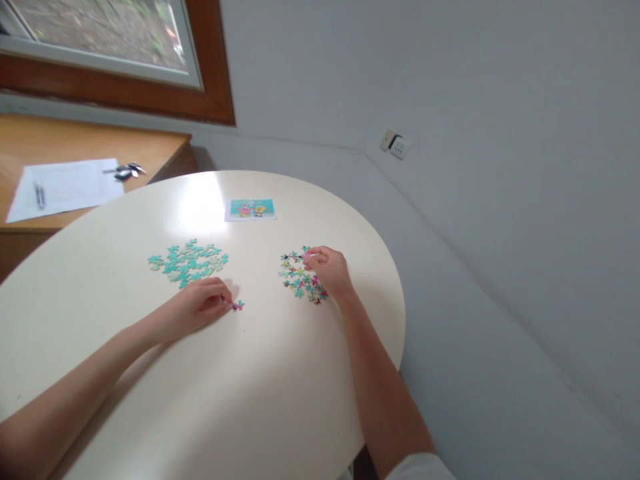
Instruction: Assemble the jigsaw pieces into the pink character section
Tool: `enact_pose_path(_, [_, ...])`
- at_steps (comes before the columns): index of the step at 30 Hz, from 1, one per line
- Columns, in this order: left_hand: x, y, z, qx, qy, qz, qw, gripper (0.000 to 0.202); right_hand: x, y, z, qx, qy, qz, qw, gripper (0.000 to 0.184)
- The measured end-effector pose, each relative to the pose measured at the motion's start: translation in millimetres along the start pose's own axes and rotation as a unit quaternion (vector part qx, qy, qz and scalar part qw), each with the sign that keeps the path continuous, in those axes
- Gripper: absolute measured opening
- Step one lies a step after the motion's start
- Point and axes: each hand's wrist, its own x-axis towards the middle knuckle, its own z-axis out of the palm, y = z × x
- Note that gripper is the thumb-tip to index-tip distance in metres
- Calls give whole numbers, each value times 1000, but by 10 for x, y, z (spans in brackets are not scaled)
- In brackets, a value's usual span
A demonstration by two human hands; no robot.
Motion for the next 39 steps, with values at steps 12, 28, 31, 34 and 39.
enact_pose_path(12, [2, -5, 12, 14, 8, -18, 1000, 21, -103, -84, 199, 11, -59, 10, 998, 25])
enact_pose_path(28, [-1, -14, 12, 2, 3, 9, 1000, 18, -71, 1, 236, -39, -49, -52, 997, 15])
enact_pose_path(31, [-4, -33, 29, 4, 0, 7, 1000, 19, -55, 17, 210, -45, -46, -50, 997, 16])
enact_pose_path(34, [-5, -34, 31, 4, -1, 4, 1000, 20, -39, 14, 148, -71, -47, -55, 995, 17])
enact_pose_path(39, [-3, -16, 13, 4, -8, 0, 1000, 22, -11, 18, 25, -161, -18, -39, 986, 20])
